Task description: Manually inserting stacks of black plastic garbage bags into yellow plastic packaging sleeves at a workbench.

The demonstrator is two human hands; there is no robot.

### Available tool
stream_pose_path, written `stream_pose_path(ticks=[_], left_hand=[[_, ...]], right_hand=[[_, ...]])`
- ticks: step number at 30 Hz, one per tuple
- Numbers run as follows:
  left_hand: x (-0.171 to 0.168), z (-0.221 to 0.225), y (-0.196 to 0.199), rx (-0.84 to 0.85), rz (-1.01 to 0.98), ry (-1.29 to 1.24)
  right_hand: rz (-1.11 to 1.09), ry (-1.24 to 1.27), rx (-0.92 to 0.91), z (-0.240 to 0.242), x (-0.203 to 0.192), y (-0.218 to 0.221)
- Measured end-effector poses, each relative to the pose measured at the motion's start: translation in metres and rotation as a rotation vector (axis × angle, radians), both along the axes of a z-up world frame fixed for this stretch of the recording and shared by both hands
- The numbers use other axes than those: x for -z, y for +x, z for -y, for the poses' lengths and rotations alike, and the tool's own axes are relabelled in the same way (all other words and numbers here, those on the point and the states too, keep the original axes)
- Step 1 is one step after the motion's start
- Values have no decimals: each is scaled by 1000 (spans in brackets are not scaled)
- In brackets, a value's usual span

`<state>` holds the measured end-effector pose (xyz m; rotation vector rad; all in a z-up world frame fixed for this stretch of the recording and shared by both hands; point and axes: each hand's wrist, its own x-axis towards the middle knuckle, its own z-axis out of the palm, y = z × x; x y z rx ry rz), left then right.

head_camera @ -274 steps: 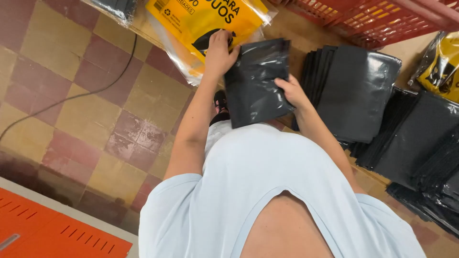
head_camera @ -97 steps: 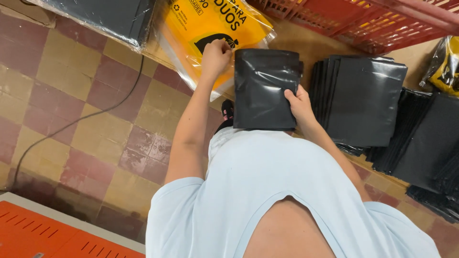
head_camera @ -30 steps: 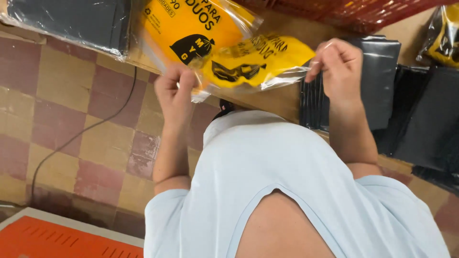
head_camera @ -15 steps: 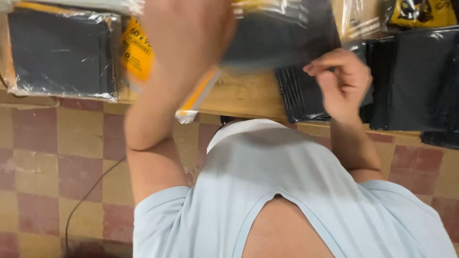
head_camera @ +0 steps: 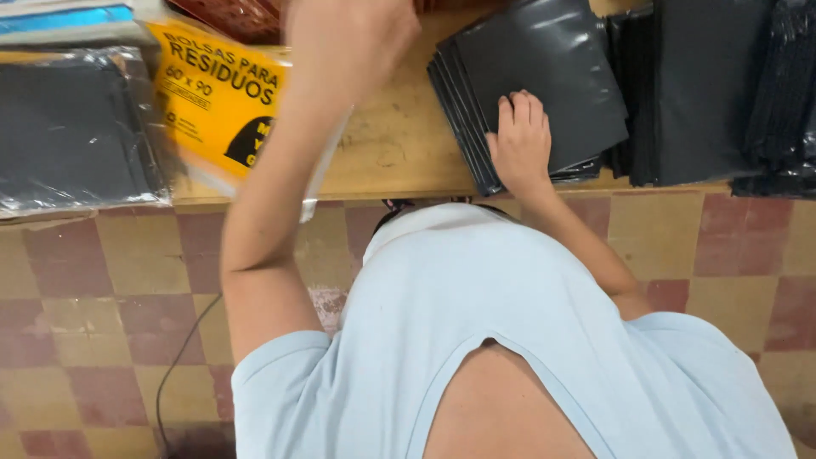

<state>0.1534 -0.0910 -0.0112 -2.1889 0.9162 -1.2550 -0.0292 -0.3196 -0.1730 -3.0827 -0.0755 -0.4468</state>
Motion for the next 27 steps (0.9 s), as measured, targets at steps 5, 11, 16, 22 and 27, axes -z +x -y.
stream_pose_path(ticks=[5,11,16,22,27], left_hand=[[80,37,-47,220,-1472,-422],[120,47,-75,93,-1821,-717],[153,39,-62,-135,-2270,-1083],[168,20,-41,-350,-2447,-1484],[215,9,-62,5,-1814,-956]], right_hand=[[-6,-164,19,-13,18,3],[37,-342,-83,-1,37,5],[83,-78,-239,27,-16,12],[-206,378,-689,-2,-15,-19],[-4,512,-548,17,-29,8]])
